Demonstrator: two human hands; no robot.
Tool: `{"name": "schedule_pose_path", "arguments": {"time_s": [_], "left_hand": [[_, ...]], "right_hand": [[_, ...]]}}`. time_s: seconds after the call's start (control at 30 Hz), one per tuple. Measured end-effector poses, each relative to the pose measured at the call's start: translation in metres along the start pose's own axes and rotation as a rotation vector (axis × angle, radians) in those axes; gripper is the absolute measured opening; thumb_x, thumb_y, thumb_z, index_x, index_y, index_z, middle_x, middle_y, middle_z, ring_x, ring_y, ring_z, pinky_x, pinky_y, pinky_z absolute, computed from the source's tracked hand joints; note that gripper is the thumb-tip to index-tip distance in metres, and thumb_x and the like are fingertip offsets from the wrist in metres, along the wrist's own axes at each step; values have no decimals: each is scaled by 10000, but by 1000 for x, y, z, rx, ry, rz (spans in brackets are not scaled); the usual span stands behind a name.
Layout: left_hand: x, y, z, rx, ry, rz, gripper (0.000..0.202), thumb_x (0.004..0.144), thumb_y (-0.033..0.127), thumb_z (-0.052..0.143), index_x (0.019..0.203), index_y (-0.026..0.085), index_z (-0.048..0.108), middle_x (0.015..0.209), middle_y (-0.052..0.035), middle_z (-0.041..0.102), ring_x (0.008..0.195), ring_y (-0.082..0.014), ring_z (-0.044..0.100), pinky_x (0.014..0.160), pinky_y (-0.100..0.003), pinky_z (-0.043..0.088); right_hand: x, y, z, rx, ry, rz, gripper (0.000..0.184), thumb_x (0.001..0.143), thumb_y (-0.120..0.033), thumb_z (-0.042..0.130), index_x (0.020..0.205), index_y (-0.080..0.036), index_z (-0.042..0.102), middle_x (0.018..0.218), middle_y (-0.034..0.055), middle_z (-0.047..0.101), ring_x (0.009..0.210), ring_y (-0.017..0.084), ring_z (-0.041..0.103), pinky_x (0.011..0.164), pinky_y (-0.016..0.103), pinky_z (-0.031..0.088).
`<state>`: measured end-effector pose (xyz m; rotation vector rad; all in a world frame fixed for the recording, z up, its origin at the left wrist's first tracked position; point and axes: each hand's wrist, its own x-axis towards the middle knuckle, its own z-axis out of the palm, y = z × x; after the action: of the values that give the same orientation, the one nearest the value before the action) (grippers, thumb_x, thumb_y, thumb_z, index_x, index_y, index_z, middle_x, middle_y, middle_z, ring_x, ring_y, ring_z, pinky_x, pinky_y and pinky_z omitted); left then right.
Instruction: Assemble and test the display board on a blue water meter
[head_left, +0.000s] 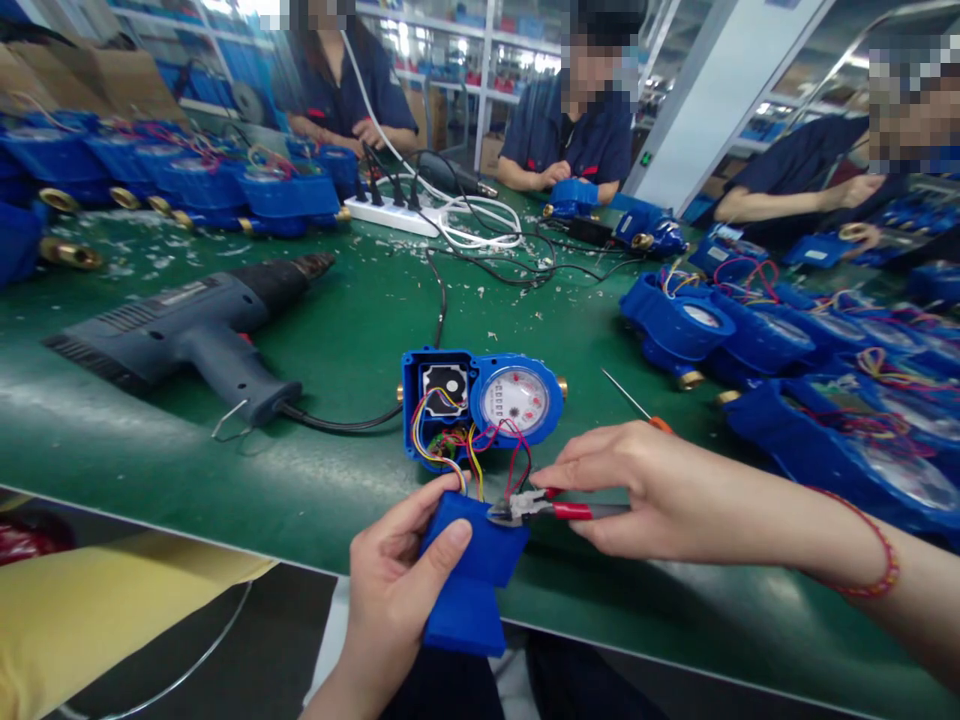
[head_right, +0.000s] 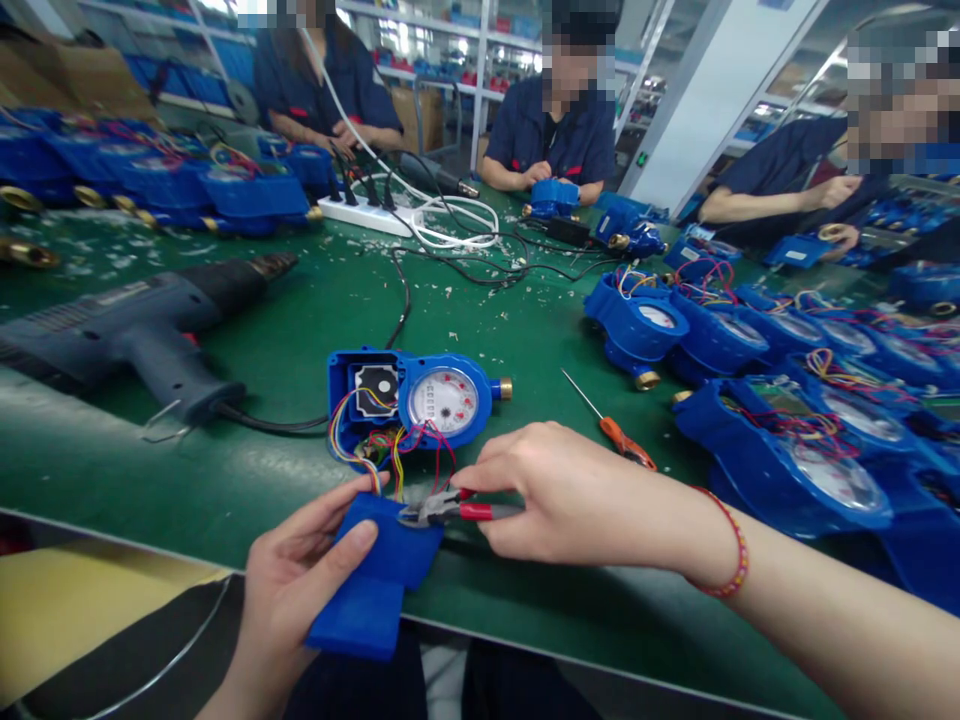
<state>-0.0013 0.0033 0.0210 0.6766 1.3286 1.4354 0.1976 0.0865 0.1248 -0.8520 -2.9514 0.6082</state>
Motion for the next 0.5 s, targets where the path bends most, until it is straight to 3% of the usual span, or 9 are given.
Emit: {"name": "schedule_pose_path", "arguments": {"time_s": [0.13, 0.27, 0.4, 0.5], "left_hand": [[5, 4, -5, -32, -122, -94, 396, 626, 337, 826, 969, 150, 757, 898, -101, 769, 730, -193, 712, 627, -203, 553], [9, 8, -7, -82, -123, -127, 378, 609, 338, 832, 934, 157, 765, 778, -78, 759, 666, -174, 689, 586, -195, 526], [17, 13, -12, -100, -208, -196, 380, 609, 324, 830, 944, 157, 764, 755, -83, 754, 621, -169, 673, 573, -217, 518], [24, 16, -16, -107, -266, -260, 393, 598, 320, 835, 948, 154, 763, 808, -105, 762, 645, -191, 684, 607, -258, 534]], "right_hand": [[4, 4, -6, 217, -97, 39, 243, 843, -117, 547, 1013, -185, 708, 798, -2, 690, 672, 118, 592, 636, 222, 436], [5, 10, -13, 290, -130, 51, 221, 894, -183, 514, 1004, -142, 702, 839, 10, 674, 712, 128, 580, 657, 230, 445], [5, 14, -12, 4, 53, -29, 369, 825, -145, 574, 1190, -150, 629, 1067, 84, 631, 935, 193, 566, 865, 339, 431], [9, 16, -8, -220, 144, -201, 402, 848, -155, 538, 1247, -119, 579, 1097, 134, 609, 966, 233, 529, 839, 391, 417]]}}
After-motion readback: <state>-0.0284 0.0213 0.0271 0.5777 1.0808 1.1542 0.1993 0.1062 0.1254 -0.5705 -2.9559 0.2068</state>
